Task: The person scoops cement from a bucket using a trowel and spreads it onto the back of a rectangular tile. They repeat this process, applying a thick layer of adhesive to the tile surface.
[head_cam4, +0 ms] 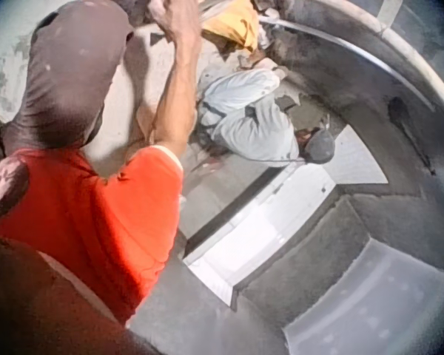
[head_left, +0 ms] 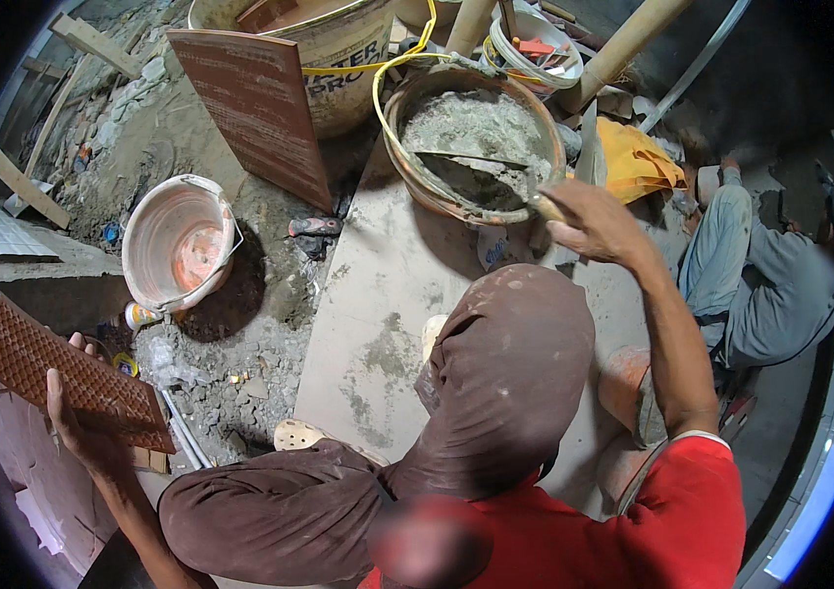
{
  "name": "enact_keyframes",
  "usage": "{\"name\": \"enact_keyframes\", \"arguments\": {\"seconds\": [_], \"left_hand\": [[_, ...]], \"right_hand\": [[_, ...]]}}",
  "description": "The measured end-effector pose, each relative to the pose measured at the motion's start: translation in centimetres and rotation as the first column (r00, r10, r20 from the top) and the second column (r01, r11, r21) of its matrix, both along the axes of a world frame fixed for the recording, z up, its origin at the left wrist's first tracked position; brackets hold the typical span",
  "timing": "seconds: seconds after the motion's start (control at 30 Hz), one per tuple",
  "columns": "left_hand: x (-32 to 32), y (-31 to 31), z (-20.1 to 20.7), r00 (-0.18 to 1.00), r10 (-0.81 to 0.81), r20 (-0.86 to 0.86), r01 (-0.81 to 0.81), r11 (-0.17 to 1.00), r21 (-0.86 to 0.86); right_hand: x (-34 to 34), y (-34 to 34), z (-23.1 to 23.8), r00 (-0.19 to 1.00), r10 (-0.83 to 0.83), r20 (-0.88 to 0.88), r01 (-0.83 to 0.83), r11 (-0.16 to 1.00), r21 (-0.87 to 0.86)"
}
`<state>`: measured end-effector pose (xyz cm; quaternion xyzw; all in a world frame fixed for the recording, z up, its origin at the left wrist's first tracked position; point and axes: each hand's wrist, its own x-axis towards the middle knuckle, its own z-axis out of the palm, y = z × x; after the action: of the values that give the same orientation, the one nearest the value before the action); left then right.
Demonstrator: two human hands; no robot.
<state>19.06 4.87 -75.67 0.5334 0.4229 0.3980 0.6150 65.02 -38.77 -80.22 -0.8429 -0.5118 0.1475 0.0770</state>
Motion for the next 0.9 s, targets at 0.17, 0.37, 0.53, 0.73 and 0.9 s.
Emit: {"name": "enact_keyframes", "arguments": {"seconds": [0.17,0.37,0.53,0.73,0.9], "left_hand": [[0.3,0.5,-0.2,0.998,-0.067,0.013,0.068,0.995,-0.075],[1.0,0.0,-0.2,0.998,-0.07,-0.009,0.069,0.996,-0.049],[0.4,0.0,0.0,0.999,-0.027,-0.04,0.026,0.999,-0.02],[0.9,0.2,-0.5,1.0,-0.027,0.003,0.027,0.999,-0.044],[0.9,-0.2,-0.2,0.996,-0.089,-0.032,0.089,0.996,0.007]], "right_hand": [[0.6,1.1,3.3,0.985,-0.044,0.168,0.067,0.988,-0.136],[2.0,0.2,2.6,0.983,0.147,0.105,-0.134,0.983,-0.127],[3.3,-3.7,8.9,0.976,0.041,0.212,0.053,0.907,-0.418],[3.6,-3.1,11.0,0.966,0.066,0.252,0.036,0.925,-0.379],[6.3,-2.5,10.0,0.997,0.082,-0.009,-0.075,0.865,-0.496]]}}
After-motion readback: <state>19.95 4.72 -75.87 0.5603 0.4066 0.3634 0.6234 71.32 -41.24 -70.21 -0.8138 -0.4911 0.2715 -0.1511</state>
